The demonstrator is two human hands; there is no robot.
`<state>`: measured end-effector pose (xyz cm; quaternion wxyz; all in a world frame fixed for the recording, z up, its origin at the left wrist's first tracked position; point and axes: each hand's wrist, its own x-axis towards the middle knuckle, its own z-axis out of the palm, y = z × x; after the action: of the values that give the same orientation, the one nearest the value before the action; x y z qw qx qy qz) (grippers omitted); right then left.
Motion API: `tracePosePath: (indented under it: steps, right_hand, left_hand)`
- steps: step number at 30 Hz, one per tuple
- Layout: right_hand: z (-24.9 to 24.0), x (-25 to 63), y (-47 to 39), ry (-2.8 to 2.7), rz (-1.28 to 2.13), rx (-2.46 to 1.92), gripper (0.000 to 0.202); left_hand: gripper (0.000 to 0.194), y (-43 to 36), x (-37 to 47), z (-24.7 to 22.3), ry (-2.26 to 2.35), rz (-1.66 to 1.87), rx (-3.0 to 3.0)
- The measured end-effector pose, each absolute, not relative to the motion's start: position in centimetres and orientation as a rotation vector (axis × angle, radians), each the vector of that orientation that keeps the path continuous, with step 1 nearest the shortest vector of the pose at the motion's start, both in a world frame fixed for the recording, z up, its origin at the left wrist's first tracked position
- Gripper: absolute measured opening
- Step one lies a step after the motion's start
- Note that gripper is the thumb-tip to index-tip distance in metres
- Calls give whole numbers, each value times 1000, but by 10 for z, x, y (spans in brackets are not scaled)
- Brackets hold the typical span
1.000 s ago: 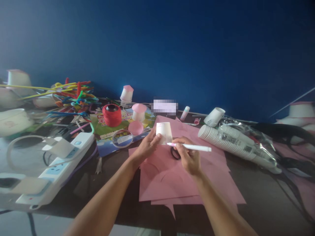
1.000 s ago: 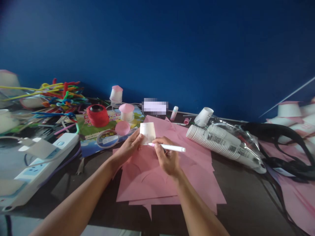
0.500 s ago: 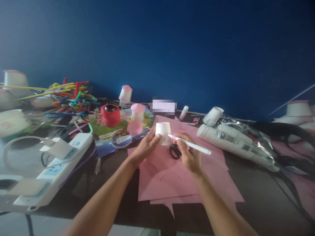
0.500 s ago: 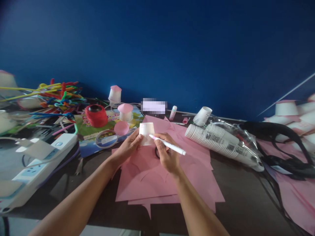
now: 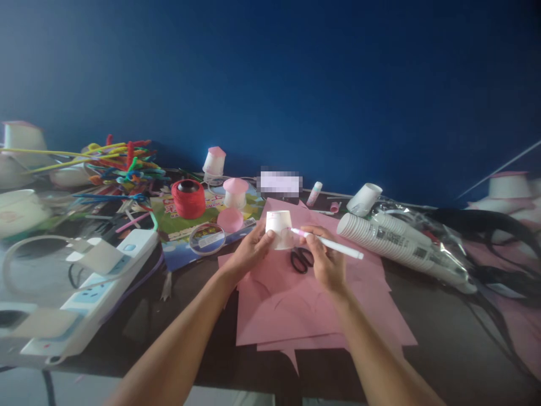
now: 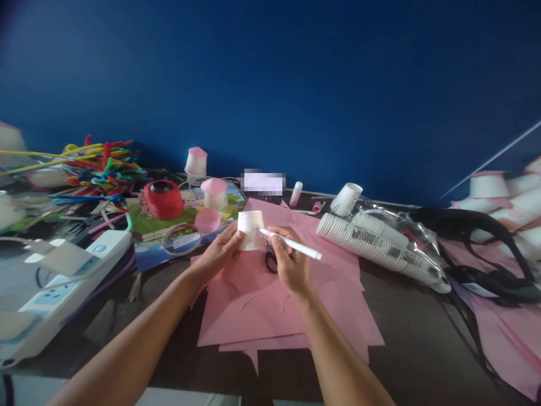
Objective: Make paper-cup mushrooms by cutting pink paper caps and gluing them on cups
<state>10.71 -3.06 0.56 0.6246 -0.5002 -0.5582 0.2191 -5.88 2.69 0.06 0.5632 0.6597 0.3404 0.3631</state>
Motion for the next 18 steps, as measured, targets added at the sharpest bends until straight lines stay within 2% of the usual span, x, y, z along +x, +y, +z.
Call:
tracePosePath:
  steps: [18]
  right_hand:
    - [6,114,-28,-1209,570,-1239,19]
  left_hand:
    - [51,26,-59,4,765,892,1379]
